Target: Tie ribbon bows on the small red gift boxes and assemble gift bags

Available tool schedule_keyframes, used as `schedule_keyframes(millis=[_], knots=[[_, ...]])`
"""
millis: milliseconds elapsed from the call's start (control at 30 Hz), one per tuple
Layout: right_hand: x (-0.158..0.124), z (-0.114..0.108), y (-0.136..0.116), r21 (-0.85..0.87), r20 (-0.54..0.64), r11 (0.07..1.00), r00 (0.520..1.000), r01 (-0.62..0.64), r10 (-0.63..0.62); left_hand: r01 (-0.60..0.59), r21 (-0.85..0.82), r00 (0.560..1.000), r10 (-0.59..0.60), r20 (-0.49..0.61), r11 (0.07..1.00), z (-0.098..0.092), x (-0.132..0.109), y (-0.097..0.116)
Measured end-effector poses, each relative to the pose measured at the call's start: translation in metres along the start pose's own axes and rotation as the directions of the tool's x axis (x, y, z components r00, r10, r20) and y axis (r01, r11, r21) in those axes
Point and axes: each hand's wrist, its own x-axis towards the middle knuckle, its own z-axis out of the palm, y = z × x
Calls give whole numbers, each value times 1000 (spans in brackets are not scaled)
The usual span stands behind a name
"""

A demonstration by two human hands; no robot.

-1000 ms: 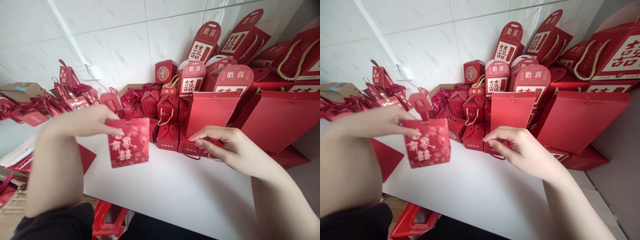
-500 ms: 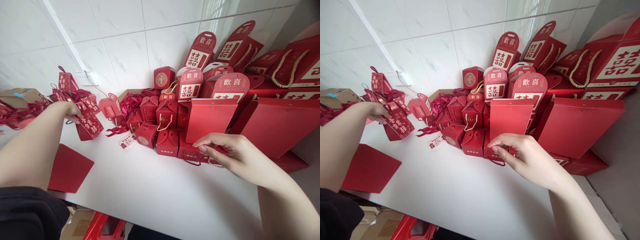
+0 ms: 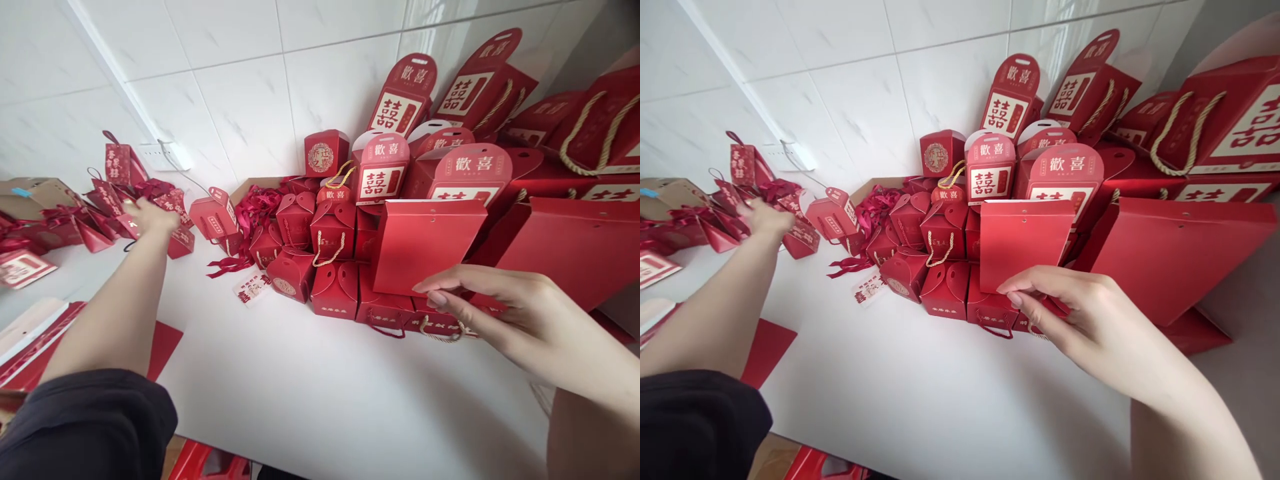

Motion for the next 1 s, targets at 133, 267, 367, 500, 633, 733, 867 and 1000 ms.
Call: schedule_keyframes(millis=[133, 267, 367, 500, 633, 733, 867, 1000], knots=[[-1, -1, 1, -12, 21, 998, 998, 54, -54, 100, 138, 995, -100, -8, 985, -9, -14, 12], [-4, -6, 4, -58, -13, 996, 997, 72, -73, 77, 157, 979, -105, 176, 985, 9, -60, 11], [-8, -10, 5, -85, -28, 993, 996, 84, -87, 23, 79, 931, -50, 361, 997, 47, -95, 7], [-12, -13, 5, -113, -47, 991, 996, 76, -81, -28, -27, 951, 35, 309, 999, 88, -104, 9], [-13, -14, 4, -110, -51, 993, 997, 47, -53, -98, -108, 990, 108, 90, 989, 100, -83, 25], [-12, -14, 4, -112, -47, 993, 998, 39, -44, -214, -162, 975, 222, 32, 963, 104, -63, 40], [-9, -12, 6, -119, -40, 992, 999, 29, -34, -290, -198, 946, 312, 93, 936, 118, -32, 56], [-7, -10, 7, -129, -39, 992, 999, 2, -7, -224, -205, 956, 256, 145, 953, 137, -1, 60]])
